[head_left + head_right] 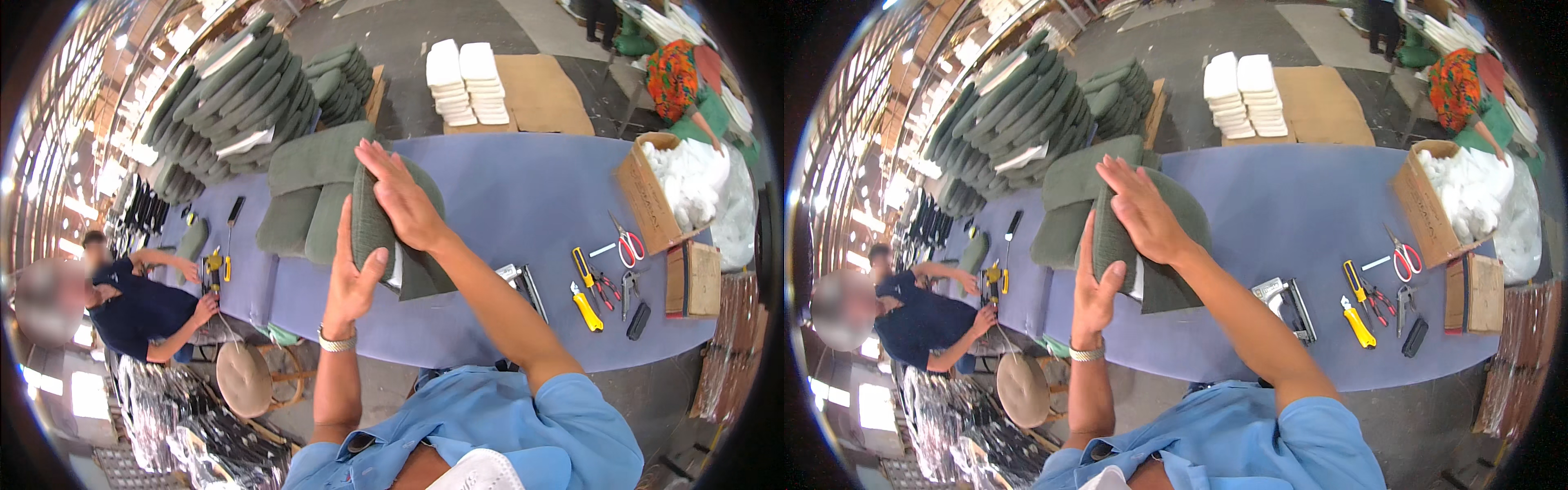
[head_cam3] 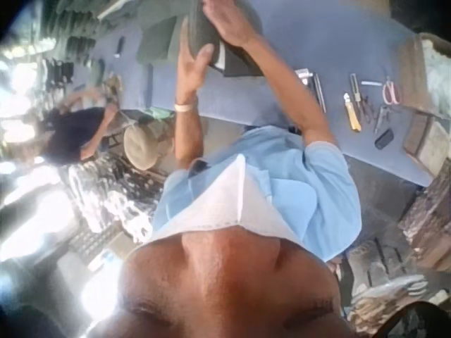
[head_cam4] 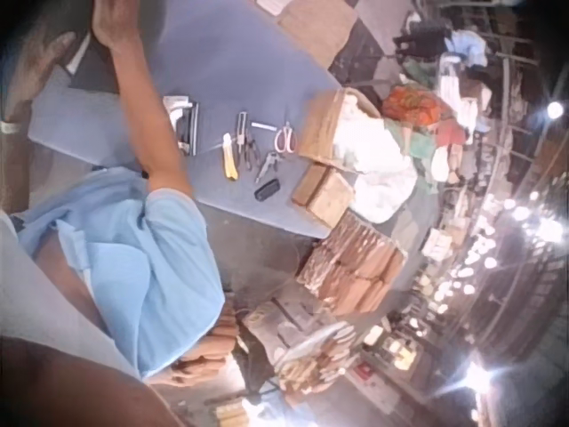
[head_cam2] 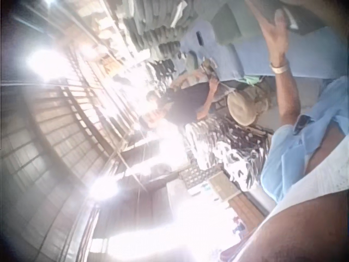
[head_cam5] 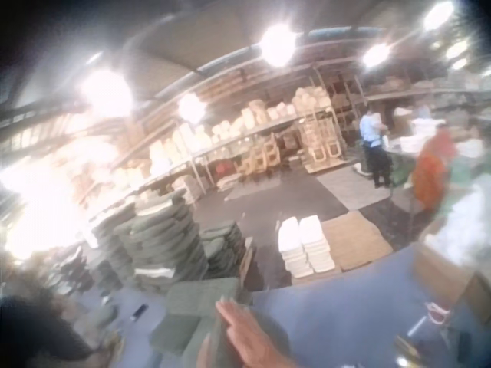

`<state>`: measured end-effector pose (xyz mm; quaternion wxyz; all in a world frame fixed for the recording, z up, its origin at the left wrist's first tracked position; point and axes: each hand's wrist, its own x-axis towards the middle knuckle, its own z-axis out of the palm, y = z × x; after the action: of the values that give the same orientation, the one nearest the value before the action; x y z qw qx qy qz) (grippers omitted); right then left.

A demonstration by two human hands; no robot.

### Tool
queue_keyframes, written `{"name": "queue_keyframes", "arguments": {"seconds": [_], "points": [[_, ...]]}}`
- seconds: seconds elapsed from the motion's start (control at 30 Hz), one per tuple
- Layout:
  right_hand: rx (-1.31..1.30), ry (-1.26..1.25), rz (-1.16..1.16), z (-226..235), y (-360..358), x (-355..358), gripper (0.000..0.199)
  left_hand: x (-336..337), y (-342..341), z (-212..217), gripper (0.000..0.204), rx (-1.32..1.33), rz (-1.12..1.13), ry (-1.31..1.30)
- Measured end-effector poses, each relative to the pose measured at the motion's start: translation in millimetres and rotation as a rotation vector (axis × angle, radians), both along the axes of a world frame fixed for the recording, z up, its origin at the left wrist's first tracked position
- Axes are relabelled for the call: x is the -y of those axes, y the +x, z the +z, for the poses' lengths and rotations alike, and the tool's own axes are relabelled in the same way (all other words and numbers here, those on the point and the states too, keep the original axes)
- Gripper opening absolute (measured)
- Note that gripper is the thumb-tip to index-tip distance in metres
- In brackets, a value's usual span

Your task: The person wraps green fabric around white foam inserts, folds the edges, and secures them using a staple gun. The person repeatedly handles multiple cushion units, aligning fabric and fastening edges on a work table.

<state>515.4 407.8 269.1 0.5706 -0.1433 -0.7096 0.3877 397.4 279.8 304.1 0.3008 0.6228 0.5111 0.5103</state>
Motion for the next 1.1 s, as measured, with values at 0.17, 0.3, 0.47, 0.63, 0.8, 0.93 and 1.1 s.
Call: {"name": "queue_keyframes", "arguments": {"seconds": [0.17,0.3,0.47,0.63,0.8,0.93,1.1], "points": [[0.236,-0.203,-0.072,-24,-23,-50,0.049,35,-29,1,0.098,0.117,0.006,-0.093],[0.316,-0.322,-0.047,-75,-17,-41,0.054,96,-59,-20,0.104,0.07,0.136,-0.186],[0.395,-0.377,0.0,-116,-11,-4,0.049,193,-97,-31,0.097,0.221,0.267,-0.443],[0.37,-0.356,-0.025,-160,-10,13,0.045,261,-89,-66,0.077,0.096,0.519,-0.609],[0.332,-0.532,-0.031,-171,4,11,0.038,285,-54,-102,0.068,0.142,0.645,-0.528],[0.304,-0.771,0.072,-203,12,-9,0.046,300,-38,-119,0.063,0.044,0.639,-0.584],[0.023,-1.103,0.154,-208,16,-22,0.052,299,-27,-157,0.064,0.276,0.686,-0.475]]}}
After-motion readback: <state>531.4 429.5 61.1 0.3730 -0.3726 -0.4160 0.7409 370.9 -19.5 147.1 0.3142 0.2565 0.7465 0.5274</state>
